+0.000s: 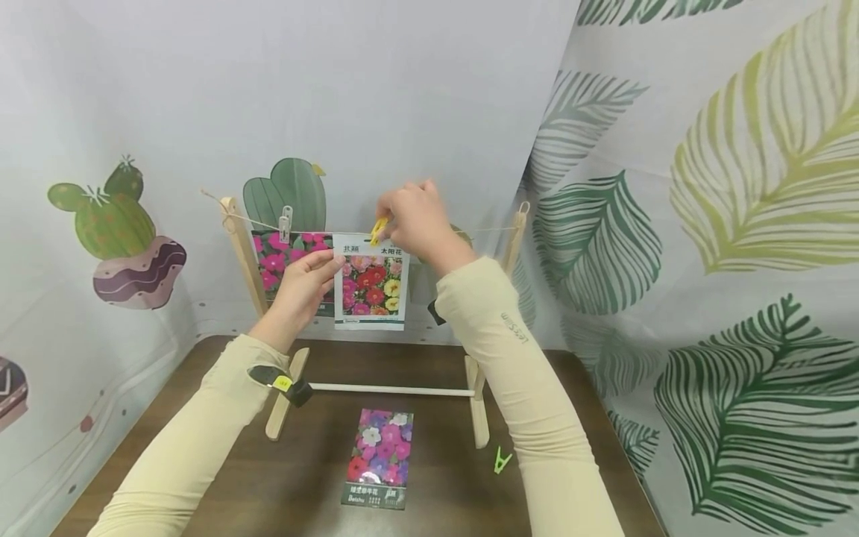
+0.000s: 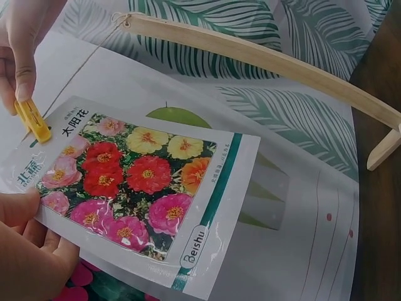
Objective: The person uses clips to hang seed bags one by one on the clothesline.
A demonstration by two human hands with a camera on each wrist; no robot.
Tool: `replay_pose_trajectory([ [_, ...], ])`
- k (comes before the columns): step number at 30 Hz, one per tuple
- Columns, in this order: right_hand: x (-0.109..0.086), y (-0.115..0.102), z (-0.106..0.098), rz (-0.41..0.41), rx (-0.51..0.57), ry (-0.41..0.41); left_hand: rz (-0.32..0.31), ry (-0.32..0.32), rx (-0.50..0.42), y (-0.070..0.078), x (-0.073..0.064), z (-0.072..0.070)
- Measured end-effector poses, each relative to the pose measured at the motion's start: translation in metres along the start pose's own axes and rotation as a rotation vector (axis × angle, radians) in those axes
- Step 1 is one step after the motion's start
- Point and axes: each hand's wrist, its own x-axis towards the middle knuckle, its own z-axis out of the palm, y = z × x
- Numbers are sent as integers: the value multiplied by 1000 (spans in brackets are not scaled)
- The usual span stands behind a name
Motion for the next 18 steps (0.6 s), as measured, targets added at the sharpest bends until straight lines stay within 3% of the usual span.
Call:
replay_pose_trajectory([
  [11, 1, -7, 1, 18, -22, -53, 16, 10, -21, -1, 0, 2],
  [18, 1, -10, 0, 33, -50, -109, -6, 19, -17, -4, 0, 2],
])
